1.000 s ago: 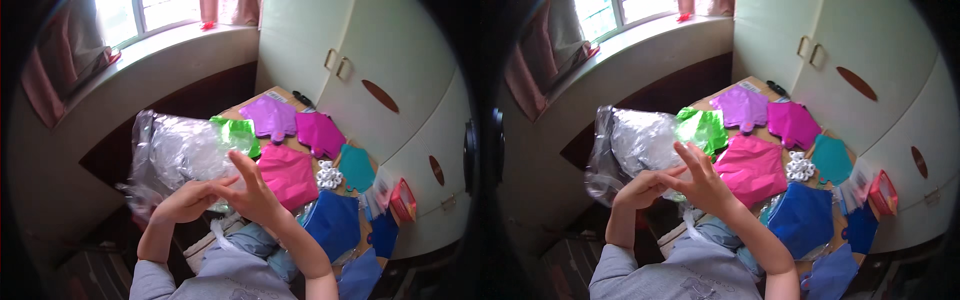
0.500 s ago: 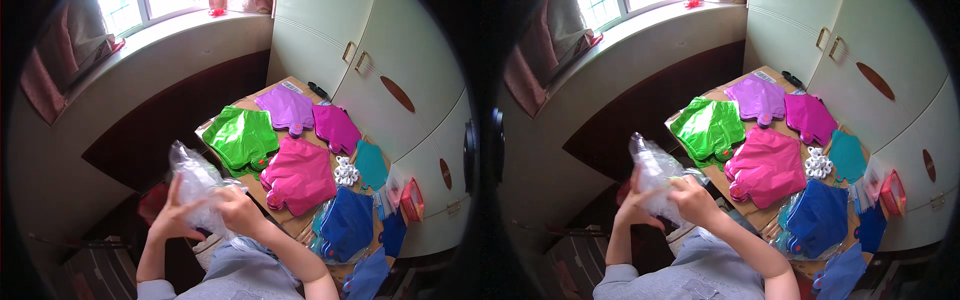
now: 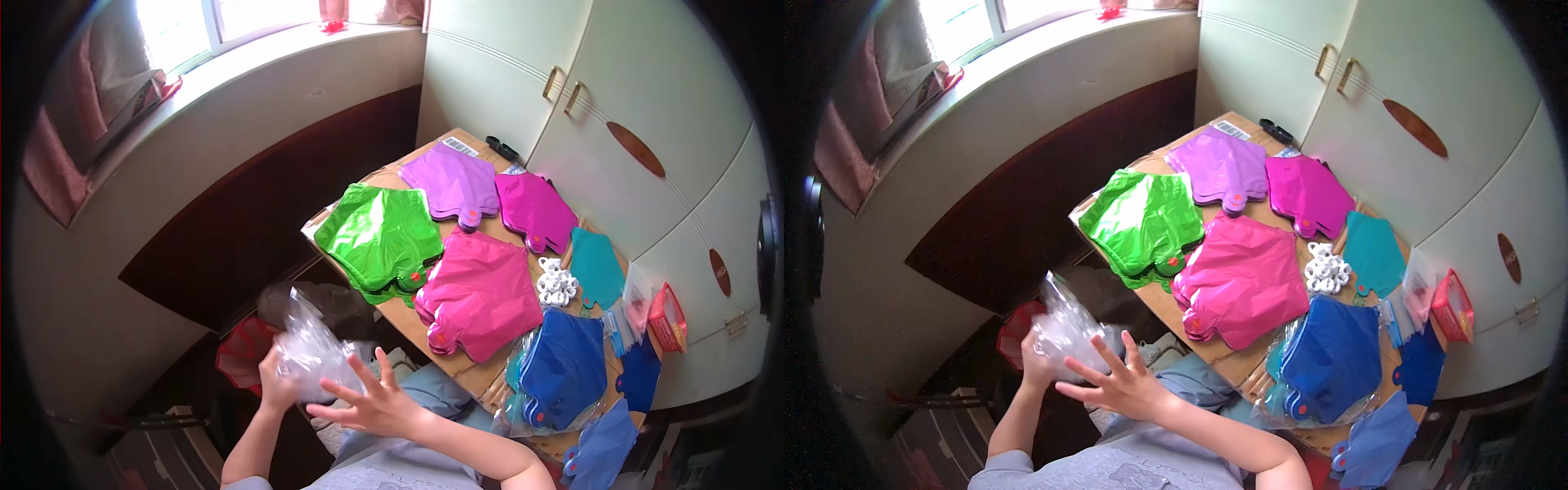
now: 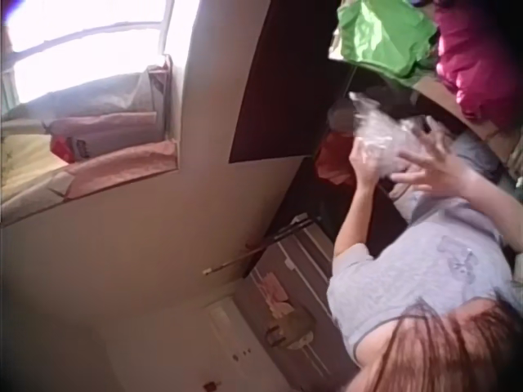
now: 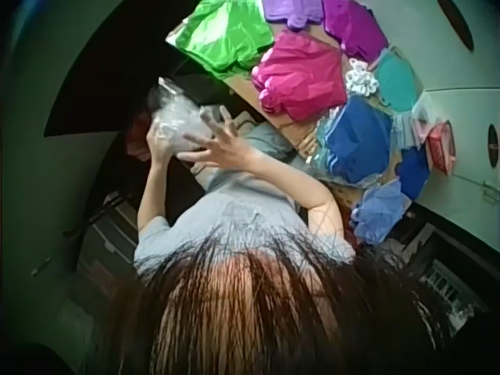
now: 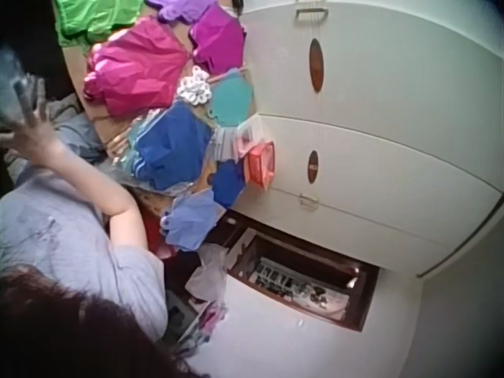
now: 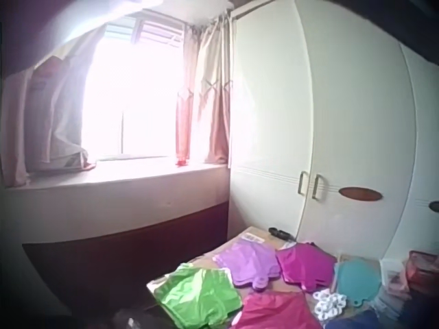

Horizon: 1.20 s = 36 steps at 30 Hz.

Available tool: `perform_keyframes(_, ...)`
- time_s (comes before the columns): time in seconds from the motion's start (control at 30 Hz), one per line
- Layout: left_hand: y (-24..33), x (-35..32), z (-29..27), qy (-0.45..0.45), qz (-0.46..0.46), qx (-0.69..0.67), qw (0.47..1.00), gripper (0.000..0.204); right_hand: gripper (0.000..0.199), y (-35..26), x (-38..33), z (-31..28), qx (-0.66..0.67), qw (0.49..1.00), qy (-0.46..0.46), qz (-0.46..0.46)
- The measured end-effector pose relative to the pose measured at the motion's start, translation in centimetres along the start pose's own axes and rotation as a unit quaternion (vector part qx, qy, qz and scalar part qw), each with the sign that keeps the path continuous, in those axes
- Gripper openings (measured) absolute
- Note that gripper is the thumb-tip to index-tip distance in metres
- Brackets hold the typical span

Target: Packaging star-shaped colorful balloons into individual plastic bags.

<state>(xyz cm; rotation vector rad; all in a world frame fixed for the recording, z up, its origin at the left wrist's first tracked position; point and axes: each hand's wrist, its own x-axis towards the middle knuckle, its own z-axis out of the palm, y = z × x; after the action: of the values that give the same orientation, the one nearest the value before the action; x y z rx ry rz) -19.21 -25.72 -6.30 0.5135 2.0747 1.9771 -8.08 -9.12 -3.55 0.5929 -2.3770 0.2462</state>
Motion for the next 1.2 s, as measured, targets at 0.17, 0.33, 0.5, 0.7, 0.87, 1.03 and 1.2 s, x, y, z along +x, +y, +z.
perform_keyframes(0.17, -1.6, -2.2, -2.4, -0.315, 0.089, 0.105, 0.939, 0.032, 0.096, -2.1, -3.5, 2.5, 0.332, 0.929, -0.112, 0.119)
perform_keyframes(0.33, -0.1, -1.8, -0.5, -0.428, -0.03, -0.085, 0.899, 0.036, 0.094, -3.3, -5.0, 2.8, 0.509, 0.841, -0.007, 0.184)
perform_keyframes(0.5, -0.6, -1.7, 2.1, -0.247, 0.103, 0.139, 0.954, 0.055, 0.075, -2.9, -6.5, 2.1, 0.34, 0.876, 0.005, 0.341)
perform_keyframes(0.7, 0.7, -3.2, 3.1, -0.327, 0.326, 0.249, 0.851, 0.113, 0.05, -1.4, -7.1, 1.2, 0.338, 0.864, 0.04, 0.371)
perform_keyframes(0.87, 0.2, -4.5, 6.0, -0.257, 0.316, 0.044, 0.912, 0.107, 0.044, -1.5, -4.4, -1.8, 0.342, 0.873, 0.123, 0.326)
perform_keyframes(1.03, -0.4, -6.6, 8.6, -0.187, -0.173, -0.423, 0.87, 0.054, 0.085, -1.5, -4.7, -0.4, 0.359, 0.876, 0.144, 0.288)
perform_keyframes(1.2, -4.4, -2.7, 5.9, -0.112, -0.086, -0.159, 0.977, 0.048, 0.078, 0.6, -4.8, 2.7, 0.269, 0.862, 0.055, 0.427)
